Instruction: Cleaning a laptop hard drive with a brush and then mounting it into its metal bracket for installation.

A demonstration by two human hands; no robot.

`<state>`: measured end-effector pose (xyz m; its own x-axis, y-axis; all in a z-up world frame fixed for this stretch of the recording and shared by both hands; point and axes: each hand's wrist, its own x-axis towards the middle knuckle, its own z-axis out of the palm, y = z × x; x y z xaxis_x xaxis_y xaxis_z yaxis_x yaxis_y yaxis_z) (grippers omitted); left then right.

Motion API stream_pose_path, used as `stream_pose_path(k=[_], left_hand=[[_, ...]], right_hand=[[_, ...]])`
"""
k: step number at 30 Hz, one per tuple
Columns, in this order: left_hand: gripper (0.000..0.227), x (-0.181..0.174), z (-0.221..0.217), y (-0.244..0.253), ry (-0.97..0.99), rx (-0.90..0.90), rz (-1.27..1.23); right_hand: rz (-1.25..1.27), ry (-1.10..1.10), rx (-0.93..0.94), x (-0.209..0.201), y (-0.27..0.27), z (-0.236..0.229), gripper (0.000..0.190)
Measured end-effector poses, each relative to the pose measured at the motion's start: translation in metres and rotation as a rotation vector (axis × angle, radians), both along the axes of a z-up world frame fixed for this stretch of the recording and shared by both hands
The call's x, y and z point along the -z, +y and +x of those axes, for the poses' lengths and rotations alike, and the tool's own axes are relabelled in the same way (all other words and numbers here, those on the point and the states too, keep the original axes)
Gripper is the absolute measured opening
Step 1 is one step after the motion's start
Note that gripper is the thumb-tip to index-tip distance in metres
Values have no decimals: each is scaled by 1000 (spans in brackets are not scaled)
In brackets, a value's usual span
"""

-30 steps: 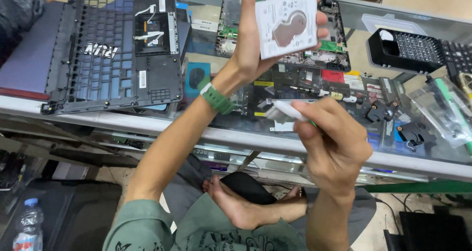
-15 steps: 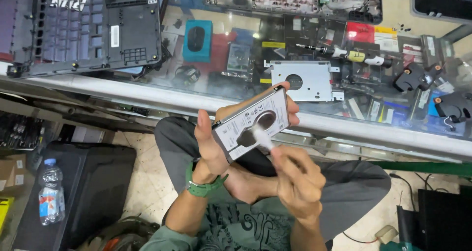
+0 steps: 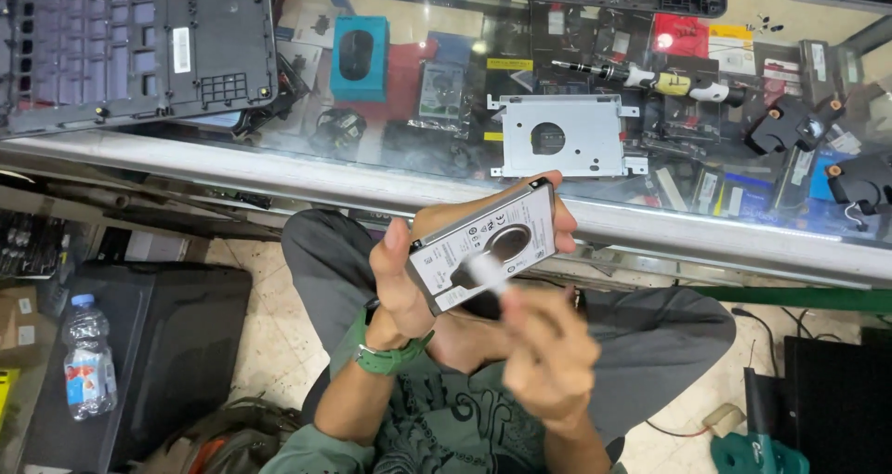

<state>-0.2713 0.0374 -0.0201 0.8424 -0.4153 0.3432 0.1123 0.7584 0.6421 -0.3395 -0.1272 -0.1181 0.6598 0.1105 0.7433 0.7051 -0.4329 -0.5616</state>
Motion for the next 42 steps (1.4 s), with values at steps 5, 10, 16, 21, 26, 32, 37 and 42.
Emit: stream_pose_path(k=[5,10,16,21,26,32,37,42], left_hand=[[105,8,2,2,8,12,-44],[89,8,1,0,-244,-282,338],[107,14,6,9,55,150,-207],[106,15,7,9,103,224,-286],[107,29,4,2,120,266,-359],[106,25,0,-7,125,196,-376],[116,33,5,-5,249,469,-504],[102,36,-4,-21,79,211,-337]], right_hand=[[29,-15,22,-6,11,-2,45],[62,37,222,-15,3,4,35],[8,-15,-51,16,5,-10,24],[-81,24,-34,-3,24,-31,35],[-23,31,160,13,7,-31,26],[10,19,142,-1,4,-16,32],[-139,1,-53,-16,14,-18,34],[-37,-25,104,-32,14,-11,12]])
